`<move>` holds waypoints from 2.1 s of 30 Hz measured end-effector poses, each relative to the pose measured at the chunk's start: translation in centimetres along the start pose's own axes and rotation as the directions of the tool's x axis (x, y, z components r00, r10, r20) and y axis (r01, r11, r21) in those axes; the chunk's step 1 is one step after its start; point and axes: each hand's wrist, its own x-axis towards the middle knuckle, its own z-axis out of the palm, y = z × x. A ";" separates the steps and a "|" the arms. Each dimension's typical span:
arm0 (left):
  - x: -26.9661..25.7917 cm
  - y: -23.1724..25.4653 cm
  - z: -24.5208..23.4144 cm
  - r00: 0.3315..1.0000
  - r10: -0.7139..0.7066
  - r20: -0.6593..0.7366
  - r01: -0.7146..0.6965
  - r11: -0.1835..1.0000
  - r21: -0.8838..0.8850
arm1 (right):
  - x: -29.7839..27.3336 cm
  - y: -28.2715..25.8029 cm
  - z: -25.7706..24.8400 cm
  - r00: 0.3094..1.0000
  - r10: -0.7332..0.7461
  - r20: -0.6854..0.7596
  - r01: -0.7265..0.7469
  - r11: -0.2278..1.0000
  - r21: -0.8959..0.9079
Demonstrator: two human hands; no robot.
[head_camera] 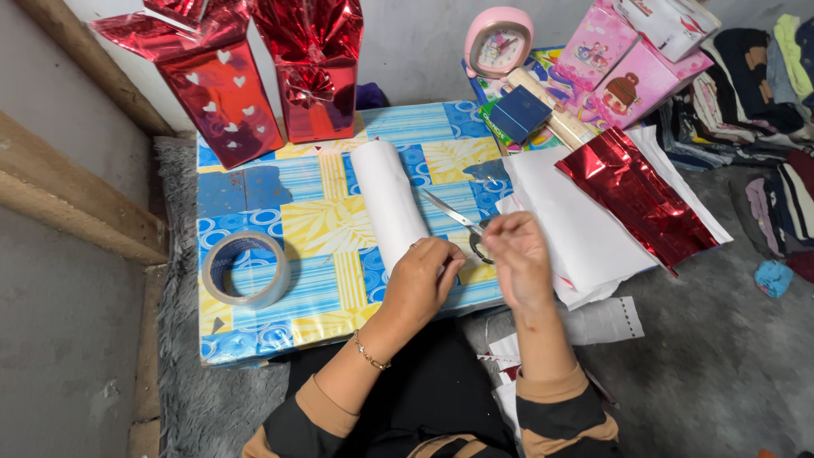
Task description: The person wraps a small green box using red metallic paper and white tissue paper. They cut the paper with scissors, fold the tissue around the box, apply clear tape to secure the folds, and smooth the edges to complete the wrapping.
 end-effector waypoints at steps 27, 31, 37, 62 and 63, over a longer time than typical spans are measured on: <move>0.2 4.2 1.4 0.997 -0.027 0.065 0.022 0.997 0.078 | -2.8 -5.8 -4.2 0.999 0.006 -0.037 -0.036 -0.080 -0.996; 0.1 4.1 -0.9 0.999 -0.011 -0.046 0.017 0.992 0.123 | -2.9 -5.6 -4.1 0.998 -0.057 0.000 -0.012 -0.209 -0.978; -0.8 1.8 -5.5 0.968 -0.144 -0.205 0.181 0.969 0.171 | -2.8 -5.3 -3.1 0.996 -0.078 0.050 0.013 -0.417 -0.909; -1.9 -11.1 -9.0 0.816 -0.552 -0.174 0.557 0.830 -0.020 | 2.2 0.2 -0.7 0.949 -0.266 0.169 0.315 0.774 -0.549; -2.0 -10.9 -8.9 0.808 -0.572 -0.138 0.559 0.820 -0.123 | 2.2 0.0 -0.8 0.967 -0.224 0.118 0.252 0.817 -0.518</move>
